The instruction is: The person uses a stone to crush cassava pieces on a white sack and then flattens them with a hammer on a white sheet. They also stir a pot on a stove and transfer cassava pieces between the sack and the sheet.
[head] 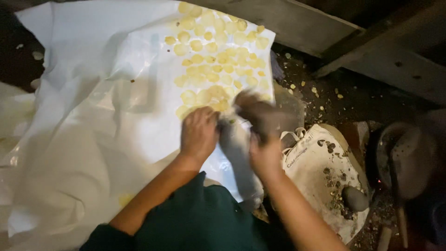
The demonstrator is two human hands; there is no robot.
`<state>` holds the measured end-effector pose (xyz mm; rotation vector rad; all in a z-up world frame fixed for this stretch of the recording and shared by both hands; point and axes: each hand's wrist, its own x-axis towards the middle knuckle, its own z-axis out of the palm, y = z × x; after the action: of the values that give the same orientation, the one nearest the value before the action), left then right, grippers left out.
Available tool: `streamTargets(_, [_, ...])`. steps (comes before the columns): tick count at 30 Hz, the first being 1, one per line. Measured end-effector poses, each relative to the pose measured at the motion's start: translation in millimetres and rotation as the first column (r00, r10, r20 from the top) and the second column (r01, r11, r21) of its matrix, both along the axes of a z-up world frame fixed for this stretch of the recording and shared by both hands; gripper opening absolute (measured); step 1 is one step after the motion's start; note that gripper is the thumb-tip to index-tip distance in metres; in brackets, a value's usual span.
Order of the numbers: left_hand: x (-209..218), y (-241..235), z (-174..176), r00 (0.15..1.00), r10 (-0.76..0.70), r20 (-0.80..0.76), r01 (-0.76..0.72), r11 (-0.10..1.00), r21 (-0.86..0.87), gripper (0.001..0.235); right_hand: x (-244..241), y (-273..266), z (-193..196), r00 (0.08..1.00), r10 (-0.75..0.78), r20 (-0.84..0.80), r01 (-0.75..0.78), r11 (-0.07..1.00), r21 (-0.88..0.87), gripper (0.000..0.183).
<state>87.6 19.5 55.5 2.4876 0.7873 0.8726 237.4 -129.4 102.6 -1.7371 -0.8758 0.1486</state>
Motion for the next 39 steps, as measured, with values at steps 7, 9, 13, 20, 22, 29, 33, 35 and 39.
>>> streamTargets(7, [-55,-19,-12,0.997,0.072,-0.020,-0.071,0.996,0.047,0.010,-3,17,14,0.987,0.148,-0.060,-0.127,0.494,-0.860,0.054])
streamTargets(9, [-32,19,-5,0.992,0.090,0.084,-0.105,0.978,0.183,0.009,20,54,41,0.984,0.178,-0.009,-0.119,0.621,-0.775,0.054])
streamTargets(13, [-49,-11,2,0.992,0.081,0.094,-0.086,0.995,0.056,0.010,-14,22,53,0.997,0.076,0.032,-0.029,0.679,-0.733,0.049])
streamTargets(20, [-25,-3,2,0.993,0.111,0.034,-0.110,0.993,-0.040,0.009,6,45,17,0.984,0.174,-0.049,-0.149,0.627,-0.765,0.047])
streamTargets(22, [-16,-3,-4,0.988,0.155,-0.013,-0.155,0.987,-0.047,0.012,-13,50,76,0.987,0.144,-0.077,-0.154,0.674,-0.722,0.044])
streamTargets(29, [-10,-5,-7,0.981,0.171,-0.089,-0.173,0.985,-0.013,0.017,7,10,81,0.989,0.135,0.052,-0.123,0.973,-0.194,0.012])
streamTargets(33, [-33,-7,14,0.976,0.146,-0.164,-0.158,0.985,-0.062,0.024,-16,17,-2,0.981,0.051,0.187,-0.025,0.990,-0.138,0.020])
streamTargets(35, [-54,-5,25,0.979,0.178,-0.102,-0.180,0.983,-0.016,0.009,-30,32,-21,0.969,0.226,0.096,-0.060,0.596,-0.801,0.046])
streamTargets(39, [-66,-14,13,0.985,0.171,-0.023,-0.172,0.985,-0.019,0.008,-32,29,2,0.974,0.224,0.024,-0.089,0.481,-0.872,0.047])
